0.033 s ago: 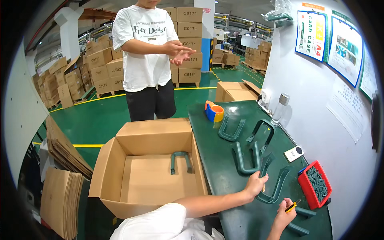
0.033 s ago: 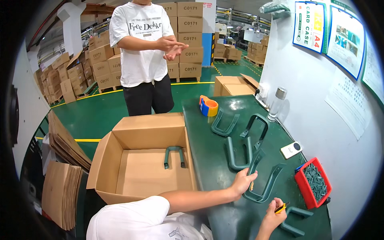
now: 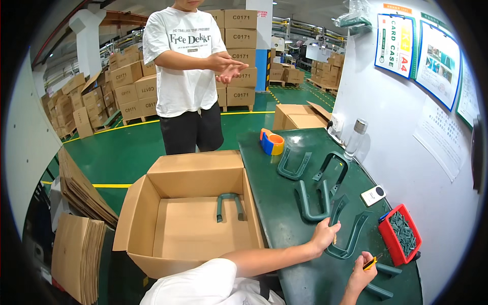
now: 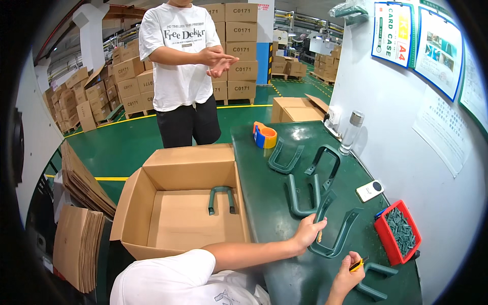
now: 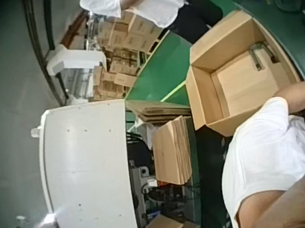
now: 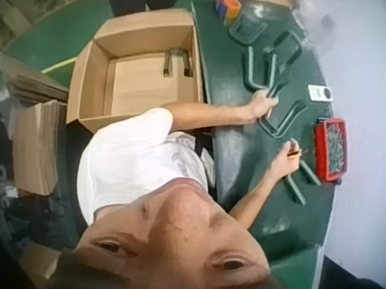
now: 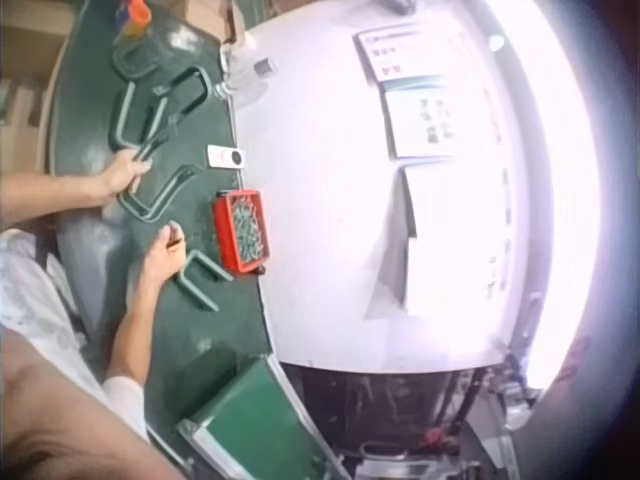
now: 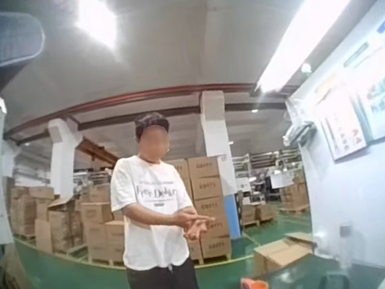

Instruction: Scrape the rough edges off of green plastic parts using a deburring tool and place the finished parts into a cardboard box.

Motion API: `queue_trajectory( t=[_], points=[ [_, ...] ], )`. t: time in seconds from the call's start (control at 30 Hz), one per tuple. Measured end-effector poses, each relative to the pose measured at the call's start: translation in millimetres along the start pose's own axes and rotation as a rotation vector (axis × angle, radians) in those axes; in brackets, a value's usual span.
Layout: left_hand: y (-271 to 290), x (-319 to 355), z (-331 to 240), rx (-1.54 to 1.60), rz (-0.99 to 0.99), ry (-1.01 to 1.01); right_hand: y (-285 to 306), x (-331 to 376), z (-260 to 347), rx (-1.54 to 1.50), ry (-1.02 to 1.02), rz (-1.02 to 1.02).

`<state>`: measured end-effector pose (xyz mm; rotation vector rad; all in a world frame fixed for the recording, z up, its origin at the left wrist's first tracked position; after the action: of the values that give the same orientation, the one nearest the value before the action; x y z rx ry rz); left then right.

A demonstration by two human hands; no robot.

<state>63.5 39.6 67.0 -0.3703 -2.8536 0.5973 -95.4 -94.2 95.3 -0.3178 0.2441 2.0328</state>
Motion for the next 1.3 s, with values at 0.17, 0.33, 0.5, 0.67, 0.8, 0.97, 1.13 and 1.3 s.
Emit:
queue_trajectory(
  t=[0.17, 0.33, 0.5, 0.67, 0.8, 0.97, 1.13, 1.3],
  points=[
    [-1, 0, 7, 0.025, 0.029, 0.034, 7, -4, 6, -0.084, -0.012, -0.016],
    [-3, -2, 18, 0.020, 0.044, 0.034, 16, -6, 10, -0.115, 0.026, -0.059],
    [-7, -3, 24, 0.009, 0.081, 0.051, 18, -6, 12, -0.128, -0.027, -0.036],
    [-14, -5, 17, 0.016, 0.121, 0.009, 26, -17, -18, -0.041, 0.138, -0.015],
    [-15, -3, 12, 0.054, 0.135, 0.044, 15, -12, -18, -0.077, -0.041, -0.078],
    [-28, -2, 8, 0.123, 0.155, 0.042, 5, -8, -38, -0.030, -0.041, -0.046],
    [-35, -1, 18, 0.069, 0.183, 0.030, 3, -1, -36, 0.045, -0.200, 0.026],
    [-49, 0, 26, 0.070, 0.239, 0.071, 16, -1, -32, 0.112, -0.122, 0.005]
  ],
)
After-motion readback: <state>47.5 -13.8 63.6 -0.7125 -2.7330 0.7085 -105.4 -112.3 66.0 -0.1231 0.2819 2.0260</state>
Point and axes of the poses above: each hand's wrist, its own x-axis away from the middle knuckle, its own y-axis out of the back of the hand, z = x × y, the point moved 7 cm from there along -x, towards the middle knuckle, and after that the axes turned 9 degrees about -z, right-handed, at the moved point
